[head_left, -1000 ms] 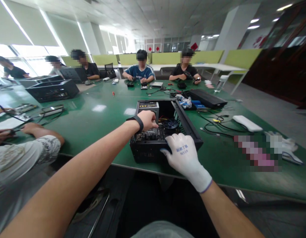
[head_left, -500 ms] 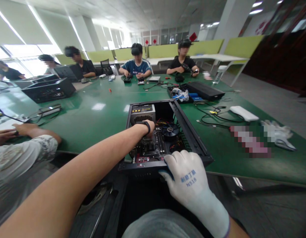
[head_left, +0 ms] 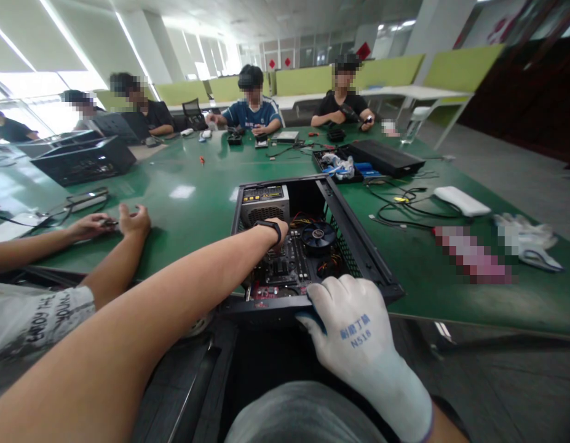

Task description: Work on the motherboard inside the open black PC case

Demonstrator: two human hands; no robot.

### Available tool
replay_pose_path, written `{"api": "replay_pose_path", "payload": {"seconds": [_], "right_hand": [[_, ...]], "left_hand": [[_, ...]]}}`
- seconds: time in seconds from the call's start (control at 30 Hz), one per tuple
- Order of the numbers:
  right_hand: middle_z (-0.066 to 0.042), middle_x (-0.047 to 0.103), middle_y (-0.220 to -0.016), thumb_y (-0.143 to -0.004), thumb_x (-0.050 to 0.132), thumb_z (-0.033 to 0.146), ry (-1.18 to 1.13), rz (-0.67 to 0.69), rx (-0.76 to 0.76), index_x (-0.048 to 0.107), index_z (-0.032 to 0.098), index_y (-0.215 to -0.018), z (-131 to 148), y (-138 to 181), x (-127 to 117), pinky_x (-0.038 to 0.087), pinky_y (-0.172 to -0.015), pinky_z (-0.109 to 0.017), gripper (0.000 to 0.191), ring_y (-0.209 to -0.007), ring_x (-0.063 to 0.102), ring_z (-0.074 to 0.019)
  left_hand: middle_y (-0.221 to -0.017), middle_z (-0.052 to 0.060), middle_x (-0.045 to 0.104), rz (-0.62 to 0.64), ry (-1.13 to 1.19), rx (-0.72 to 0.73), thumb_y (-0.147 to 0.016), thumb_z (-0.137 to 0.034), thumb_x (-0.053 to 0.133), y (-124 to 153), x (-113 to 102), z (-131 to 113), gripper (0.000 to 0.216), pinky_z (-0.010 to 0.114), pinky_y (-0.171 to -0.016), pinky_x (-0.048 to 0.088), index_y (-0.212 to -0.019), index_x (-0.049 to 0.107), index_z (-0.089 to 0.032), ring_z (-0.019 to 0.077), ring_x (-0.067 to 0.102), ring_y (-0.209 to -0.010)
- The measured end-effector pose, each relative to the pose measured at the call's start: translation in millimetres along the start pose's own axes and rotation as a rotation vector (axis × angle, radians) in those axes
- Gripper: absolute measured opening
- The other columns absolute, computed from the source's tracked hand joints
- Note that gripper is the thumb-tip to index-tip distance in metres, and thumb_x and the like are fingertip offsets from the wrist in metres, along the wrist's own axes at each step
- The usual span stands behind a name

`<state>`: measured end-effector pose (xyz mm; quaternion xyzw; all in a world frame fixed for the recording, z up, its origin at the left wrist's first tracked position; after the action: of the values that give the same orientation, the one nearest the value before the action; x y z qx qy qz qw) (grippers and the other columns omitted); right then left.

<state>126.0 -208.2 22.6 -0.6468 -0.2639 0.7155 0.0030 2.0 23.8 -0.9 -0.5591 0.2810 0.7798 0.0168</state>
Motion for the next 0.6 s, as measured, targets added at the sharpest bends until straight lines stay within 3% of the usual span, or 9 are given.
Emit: {"api": "replay_pose_path", "payload": {"seconds": [0.6], "right_hand": [[-0.006,0.061,-0.085,-0.079,0.067,0.043,0.003,-0.01,-0.008,0.062,0.024,-0.095,-0.2,-1.0,0.1,0.021,-0.068,-0.038,0.026,-0.078,0.045,-0.0243]], "left_hand": [[-0.11,0.017,0.074,0.049,-0.054,-0.002,-0.048,-0.038,0.09,-1.4,-1.2,-0.5,0.07,0.032,-0.086,0.056,-0.112,0.075,-0.015,0.0304,0.07,-0.1]]}}
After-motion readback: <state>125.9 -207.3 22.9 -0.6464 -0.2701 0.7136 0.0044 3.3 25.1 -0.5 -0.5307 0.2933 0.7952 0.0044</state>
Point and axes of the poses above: each hand's wrist, its own y-axis away from the middle knuckle, its own x-axis out of the palm, z = x × y, the point moved 2 cm from there along -y, towards the middle knuckle
